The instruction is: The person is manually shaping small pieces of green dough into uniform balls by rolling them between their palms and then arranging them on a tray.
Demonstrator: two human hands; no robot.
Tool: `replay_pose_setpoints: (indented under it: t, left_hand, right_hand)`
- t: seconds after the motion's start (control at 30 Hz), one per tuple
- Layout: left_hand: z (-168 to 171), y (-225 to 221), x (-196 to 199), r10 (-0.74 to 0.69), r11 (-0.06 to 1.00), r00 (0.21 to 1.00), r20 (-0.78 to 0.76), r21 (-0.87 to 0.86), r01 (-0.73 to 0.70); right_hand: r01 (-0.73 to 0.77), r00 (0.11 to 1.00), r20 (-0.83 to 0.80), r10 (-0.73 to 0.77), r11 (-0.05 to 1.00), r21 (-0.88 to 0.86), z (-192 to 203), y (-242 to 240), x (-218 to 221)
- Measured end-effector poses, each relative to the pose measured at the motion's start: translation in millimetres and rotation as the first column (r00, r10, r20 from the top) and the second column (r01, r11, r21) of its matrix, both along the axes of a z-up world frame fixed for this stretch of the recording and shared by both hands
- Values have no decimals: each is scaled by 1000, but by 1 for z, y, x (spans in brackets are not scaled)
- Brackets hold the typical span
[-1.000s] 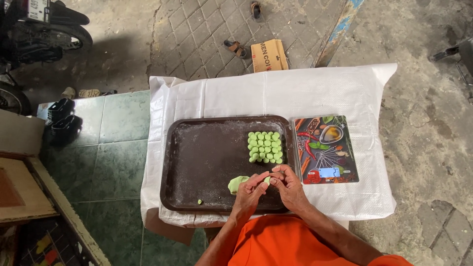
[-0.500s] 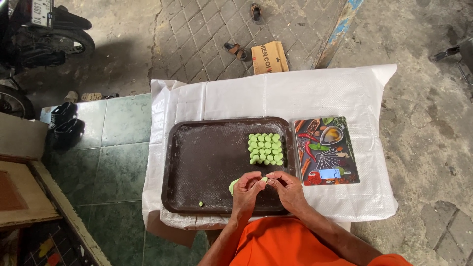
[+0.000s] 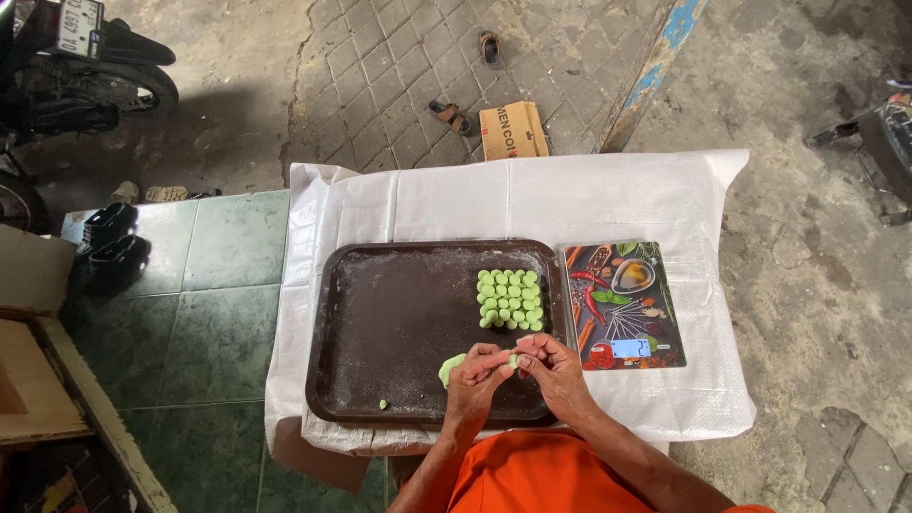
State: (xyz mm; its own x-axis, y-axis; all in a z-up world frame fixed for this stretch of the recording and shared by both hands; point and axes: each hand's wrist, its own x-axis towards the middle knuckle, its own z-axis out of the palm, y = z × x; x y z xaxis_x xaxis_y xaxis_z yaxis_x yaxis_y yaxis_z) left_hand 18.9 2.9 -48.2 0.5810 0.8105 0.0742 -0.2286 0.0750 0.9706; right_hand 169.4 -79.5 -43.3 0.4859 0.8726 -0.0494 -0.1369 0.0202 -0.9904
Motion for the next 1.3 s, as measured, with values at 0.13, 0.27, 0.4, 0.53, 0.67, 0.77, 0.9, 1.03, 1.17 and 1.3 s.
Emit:
replay_pose_setpoints:
  t: [0.13, 0.27, 0.4, 0.53, 0.67, 0.77, 0.9, 1.03, 1.17, 1.3]
  left_hand:
    - [14, 4, -6, -29, 999, 999, -30, 15, 29]
    - [9, 7, -13, -57, 998, 989, -134, -43, 52]
    - [11, 6, -15, -47, 998, 993, -105, 44, 52]
    - [3, 5, -14, 18, 999, 1000, 16, 26, -19]
    - [11, 9, -14, 18, 996, 997, -72, 87, -12]
    - [30, 8, -13, 18, 998, 999, -51, 61, -15]
    - [37, 9, -11, -2, 998, 996, -85, -64, -3]
    - [30, 8, -6, -3, 998, 1000, -16, -56, 2]
    - [26, 5, -4, 64, 970, 998, 16, -236, -58]
    - [33, 5, -1, 58, 984, 998, -26, -170, -61]
  right_hand:
    - [-47, 951, -298, 81, 992, 118, 8, 4, -8]
    - [-102, 967, -240, 90, 994, -35, 21, 9, -15]
    - [-170, 969, -194, 155, 983, -65, 28, 9, -16]
    - [-238, 894, -379, 240, 970, 54, 18, 6, -16]
    - [-196, 862, -470, 191, 980, 38, 6, 7, -14]
    - [-118, 925, -364, 105, 993, -16, 11, 11, -12]
    - [-61, 988, -144, 53, 996, -59, 21, 11, -13]
    - [-73, 995, -68, 77, 996, 59, 23, 11, -16]
    - [-137, 985, 113, 129, 988, 68, 33, 13, -14]
    - [-123, 988, 108, 113, 988, 92, 21, 12, -7]
